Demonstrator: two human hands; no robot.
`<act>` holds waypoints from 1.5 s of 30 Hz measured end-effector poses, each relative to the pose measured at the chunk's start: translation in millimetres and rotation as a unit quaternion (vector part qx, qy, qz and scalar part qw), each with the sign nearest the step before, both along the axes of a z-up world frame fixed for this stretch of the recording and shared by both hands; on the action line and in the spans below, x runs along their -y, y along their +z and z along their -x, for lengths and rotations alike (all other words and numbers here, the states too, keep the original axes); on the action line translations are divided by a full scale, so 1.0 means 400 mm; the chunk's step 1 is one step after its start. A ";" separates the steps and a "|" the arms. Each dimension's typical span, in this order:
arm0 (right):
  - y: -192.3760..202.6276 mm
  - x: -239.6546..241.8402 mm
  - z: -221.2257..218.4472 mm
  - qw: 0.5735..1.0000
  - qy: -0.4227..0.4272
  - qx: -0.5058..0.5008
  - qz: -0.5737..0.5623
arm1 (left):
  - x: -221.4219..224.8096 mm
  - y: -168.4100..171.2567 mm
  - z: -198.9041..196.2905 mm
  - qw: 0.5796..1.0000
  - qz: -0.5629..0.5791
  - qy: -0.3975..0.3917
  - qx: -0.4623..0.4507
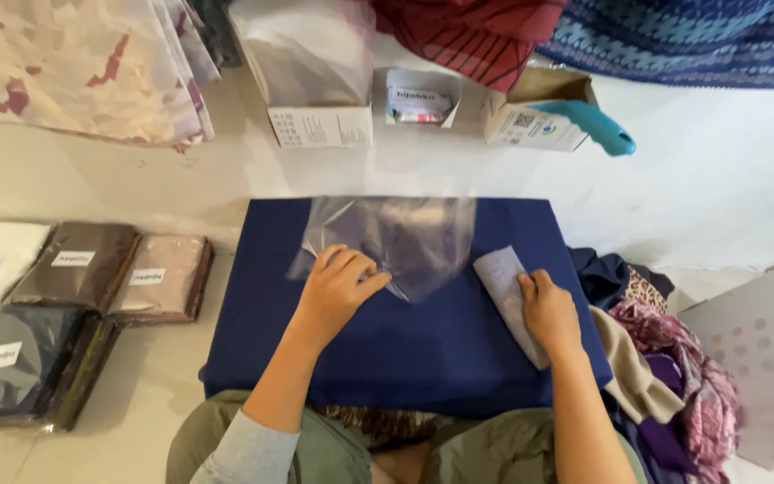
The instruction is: Cleaning a piece of fabric with a lint roller, folding it neatly, and placing it into a plastic packaging bag.
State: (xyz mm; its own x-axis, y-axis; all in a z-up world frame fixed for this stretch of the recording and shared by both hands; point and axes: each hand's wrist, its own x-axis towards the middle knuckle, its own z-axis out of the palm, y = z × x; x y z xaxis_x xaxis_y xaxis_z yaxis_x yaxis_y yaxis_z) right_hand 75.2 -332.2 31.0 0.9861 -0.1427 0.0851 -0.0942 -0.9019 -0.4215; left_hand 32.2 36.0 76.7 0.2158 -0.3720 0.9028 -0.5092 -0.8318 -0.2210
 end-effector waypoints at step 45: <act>0.106 -0.108 0.112 0.911 0.300 0.241 0.148 | 0.156 -0.154 -0.038 0.858 0.315 -0.152 -0.377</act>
State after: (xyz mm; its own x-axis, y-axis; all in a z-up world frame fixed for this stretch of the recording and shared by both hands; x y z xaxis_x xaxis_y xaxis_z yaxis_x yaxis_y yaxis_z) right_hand 30.2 -288.9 73.3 0.7180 0.5084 0.4755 0.5840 -0.8117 -0.0139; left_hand 47.3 -26.4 15.2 0.8060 -0.0040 0.5919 -0.5246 -0.4680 0.7112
